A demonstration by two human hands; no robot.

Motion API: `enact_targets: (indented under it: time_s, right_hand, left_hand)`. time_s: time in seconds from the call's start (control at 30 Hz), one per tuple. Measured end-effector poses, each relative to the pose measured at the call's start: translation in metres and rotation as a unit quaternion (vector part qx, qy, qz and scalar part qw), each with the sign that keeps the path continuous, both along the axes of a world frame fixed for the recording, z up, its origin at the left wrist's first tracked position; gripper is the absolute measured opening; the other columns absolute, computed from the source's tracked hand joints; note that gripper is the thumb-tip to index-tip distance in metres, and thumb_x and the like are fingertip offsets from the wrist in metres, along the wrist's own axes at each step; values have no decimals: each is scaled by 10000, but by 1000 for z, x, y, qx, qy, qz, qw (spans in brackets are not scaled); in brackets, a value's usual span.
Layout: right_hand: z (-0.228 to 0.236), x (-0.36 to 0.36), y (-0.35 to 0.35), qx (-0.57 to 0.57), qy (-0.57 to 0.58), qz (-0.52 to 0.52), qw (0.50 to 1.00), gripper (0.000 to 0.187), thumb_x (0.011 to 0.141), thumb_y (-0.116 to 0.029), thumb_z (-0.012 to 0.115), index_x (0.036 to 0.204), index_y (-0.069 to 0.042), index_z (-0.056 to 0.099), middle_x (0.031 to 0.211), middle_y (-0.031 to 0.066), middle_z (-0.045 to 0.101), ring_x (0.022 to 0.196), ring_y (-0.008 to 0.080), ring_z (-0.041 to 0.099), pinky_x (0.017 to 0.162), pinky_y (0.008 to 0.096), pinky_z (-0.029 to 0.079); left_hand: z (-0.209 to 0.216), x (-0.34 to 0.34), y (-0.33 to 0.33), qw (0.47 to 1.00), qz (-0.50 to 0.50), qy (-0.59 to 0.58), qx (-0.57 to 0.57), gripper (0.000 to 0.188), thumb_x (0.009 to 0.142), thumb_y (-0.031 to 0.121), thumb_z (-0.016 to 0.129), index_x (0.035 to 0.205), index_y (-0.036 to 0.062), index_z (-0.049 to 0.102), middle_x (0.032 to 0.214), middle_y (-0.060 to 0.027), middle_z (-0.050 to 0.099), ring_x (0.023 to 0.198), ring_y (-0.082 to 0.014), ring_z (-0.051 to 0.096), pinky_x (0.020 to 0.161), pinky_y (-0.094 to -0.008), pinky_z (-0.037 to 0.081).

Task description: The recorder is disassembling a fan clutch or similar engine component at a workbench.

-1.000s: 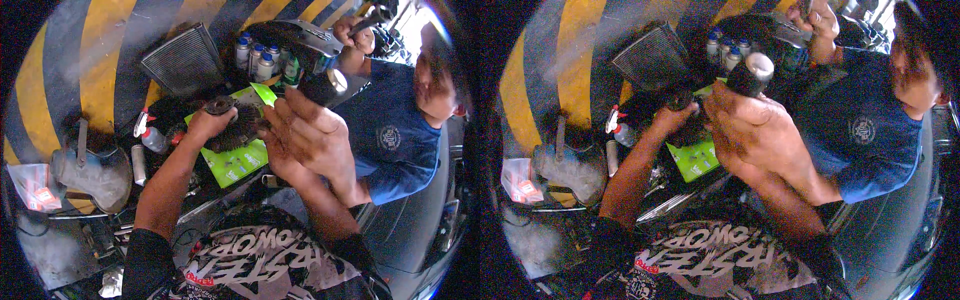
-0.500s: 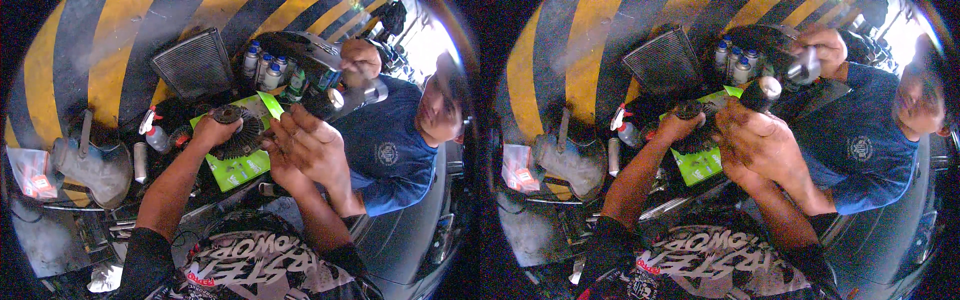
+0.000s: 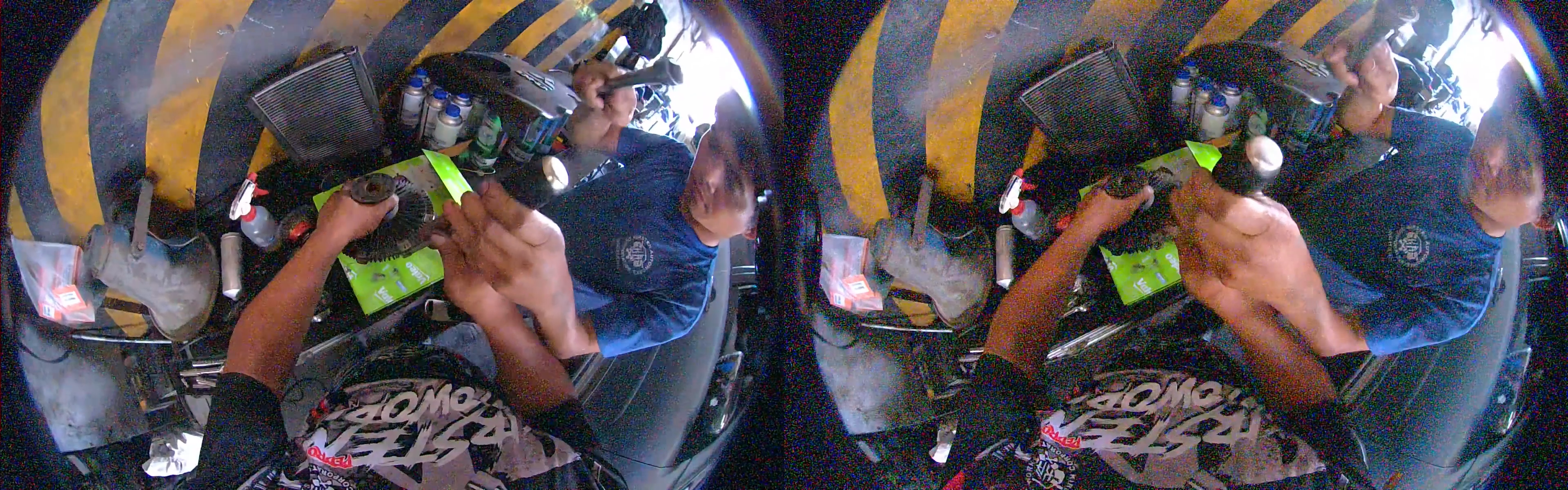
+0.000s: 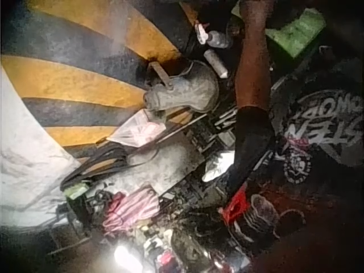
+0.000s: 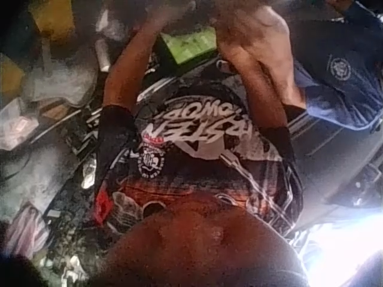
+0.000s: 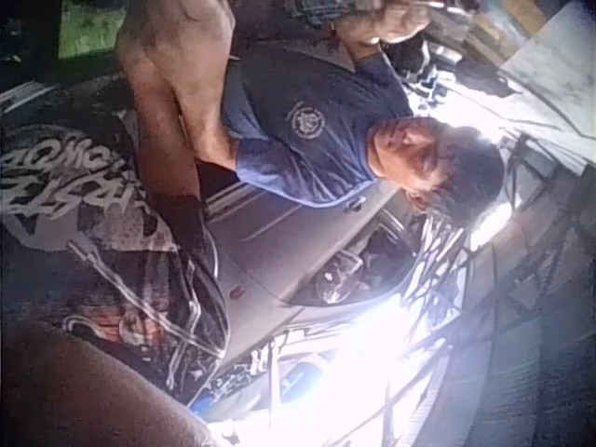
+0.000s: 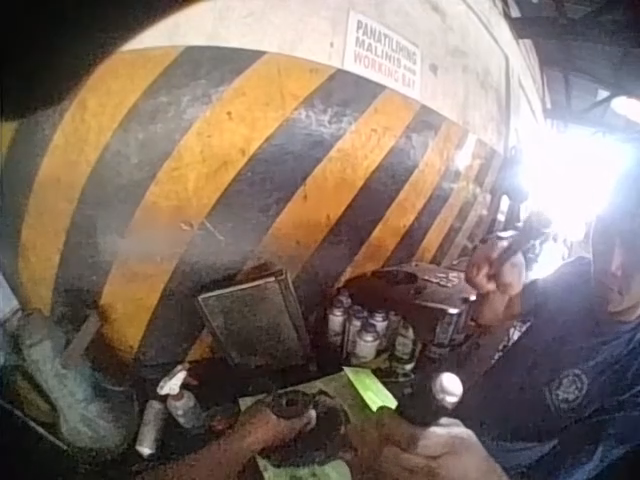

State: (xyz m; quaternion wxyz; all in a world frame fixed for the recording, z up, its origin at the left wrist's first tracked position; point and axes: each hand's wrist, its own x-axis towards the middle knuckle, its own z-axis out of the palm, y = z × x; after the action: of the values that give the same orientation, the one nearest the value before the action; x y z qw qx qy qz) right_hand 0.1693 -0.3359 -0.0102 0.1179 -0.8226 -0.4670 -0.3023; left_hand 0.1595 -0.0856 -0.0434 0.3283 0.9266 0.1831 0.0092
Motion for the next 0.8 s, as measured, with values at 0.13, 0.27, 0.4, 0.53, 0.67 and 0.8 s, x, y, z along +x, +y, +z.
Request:
enact_targets:
  time_s: [0.13, 0.27, 0.4, 0.53, 0.67, 0.8]
  right_hand:
    - [16, -13, 4, 42, 27, 10, 999, 443, 866, -27, 689, 1302, -15, 611, 1326, 128, 616, 1303, 306, 514, 1128, 432, 388]
    - [14, -9, 3, -37, -93, -29, 995, 441, 869, -35, 690, 1303, -19, 612, 1330, 130, 613, 1309, 307, 509, 1131, 430, 384]
    - [9, -1, -2, -118, -212, -72, 968, 440, 872, -42, 691, 1305, -22, 613, 1334, 132, 611, 1315, 307, 505, 1135, 429, 380]
    - [5, 7, -5, -196, -324, -108, 919, 438, 875, -49, 692, 1306, -26, 614, 1338, 133, 609, 1320, 308, 501, 1138, 428, 376]
    - [1, 13, -6, -268, -430, -140, 851, 437, 879, -56, 693, 1307, -30, 615, 1342, 135, 607, 1326, 309, 496, 1142, 427, 372]
    - [0, 16, -9, -337, -525, -173, 762, 435, 882, -64, 694, 1309, -33, 616, 1346, 137, 605, 1332, 310, 492, 1145, 426, 368]
  left_hand:
    - [-6, 5, 3, 1000, -22, 1, -11, 608, 837, 621, 620, 1286, 214, 659, 1330, -195, 620, 1191, -367, 620, 995, -456, 510]
    - [-6, 5, 3, 1000, -6, -4, 8, 628, 835, 630, 619, 1308, 218, 644, 1314, -184, 630, 1177, -379, 624, 996, -460, 510]
    - [12, 0, -6, 1000, 4, -7, 28, 656, 822, 660, 619, 1313, 225, 639, 1318, -182, 613, 1165, -388, 625, 988, -463, 514]
    - [23, -3, -9, 999, 22, 8, 30, 685, 798, 691, 629, 1303, 228, 645, 1332, -186, 597, 1167, -381, 624, 985, -458, 515]
    - [14, -4, -6, 999, 36, 9, 35, 703, 782, 702, 637, 1302, 228, 645, 1329, -184, 597, 1158, -380, 629, 985, -453, 516]
    - [12, -4, -10, 999, 20, 0, 44, 720, 772, 712, 639, 1303, 226, 644, 1336, -189, 592, 1159, -384, 628, 987, -450, 516]
